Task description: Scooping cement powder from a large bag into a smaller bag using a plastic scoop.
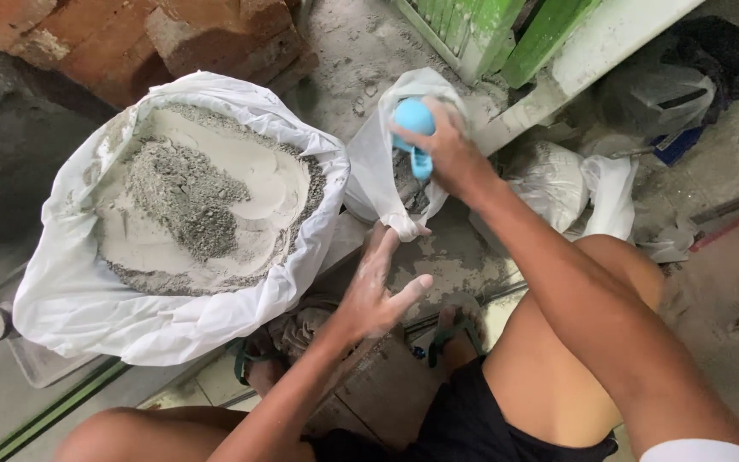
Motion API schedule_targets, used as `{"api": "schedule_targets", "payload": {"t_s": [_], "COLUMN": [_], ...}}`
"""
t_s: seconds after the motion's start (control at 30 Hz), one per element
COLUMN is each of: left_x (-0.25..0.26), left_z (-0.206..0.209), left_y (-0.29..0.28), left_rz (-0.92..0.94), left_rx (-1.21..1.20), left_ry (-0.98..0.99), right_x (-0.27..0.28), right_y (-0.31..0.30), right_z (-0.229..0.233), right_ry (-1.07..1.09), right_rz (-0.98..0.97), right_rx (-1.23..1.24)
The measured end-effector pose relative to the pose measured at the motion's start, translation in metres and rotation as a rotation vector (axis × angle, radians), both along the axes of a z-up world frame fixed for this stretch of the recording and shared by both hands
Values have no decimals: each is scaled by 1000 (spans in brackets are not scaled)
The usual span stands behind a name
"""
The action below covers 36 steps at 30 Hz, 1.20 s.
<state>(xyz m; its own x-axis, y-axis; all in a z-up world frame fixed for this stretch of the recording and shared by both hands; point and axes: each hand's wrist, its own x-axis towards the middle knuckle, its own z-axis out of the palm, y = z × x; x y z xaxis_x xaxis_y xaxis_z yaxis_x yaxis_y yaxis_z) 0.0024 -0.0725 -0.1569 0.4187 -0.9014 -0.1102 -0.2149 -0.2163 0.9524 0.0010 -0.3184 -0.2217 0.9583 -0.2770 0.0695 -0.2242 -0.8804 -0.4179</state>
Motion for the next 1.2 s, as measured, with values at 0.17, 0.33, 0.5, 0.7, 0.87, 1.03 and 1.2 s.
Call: {"api": "schedule_targets", "payload": {"t_s": [0.17, 0.33, 0.5, 0.7, 0.87, 1.03, 1.2], "left_x": [14, 20, 18, 21, 22, 22, 24], "left_z": [-5, -21, -20, -27, -17, -1, -13], "left_y": [18, 29, 29, 30, 27, 20, 23], "left_rz": [29, 51, 45, 53, 55, 58, 44], "left_rx": [-12, 33, 24, 34, 20, 9, -9], "left_ry": [79, 91, 101, 114, 100, 84, 103], "right_x": [10, 10, 5, 15, 12, 11, 8], "right_y": [-3, -8, -11, 3, 28, 29, 34], "right_z": [-33, -36, -8, -42, -58, -18, -13], "right_ry": [9, -186, -91, -137, -299, -248, -60], "right_rz": [94, 247, 4, -37, -17, -94, -278], "right_rx": [62, 280, 403, 313, 385, 497, 735]}}
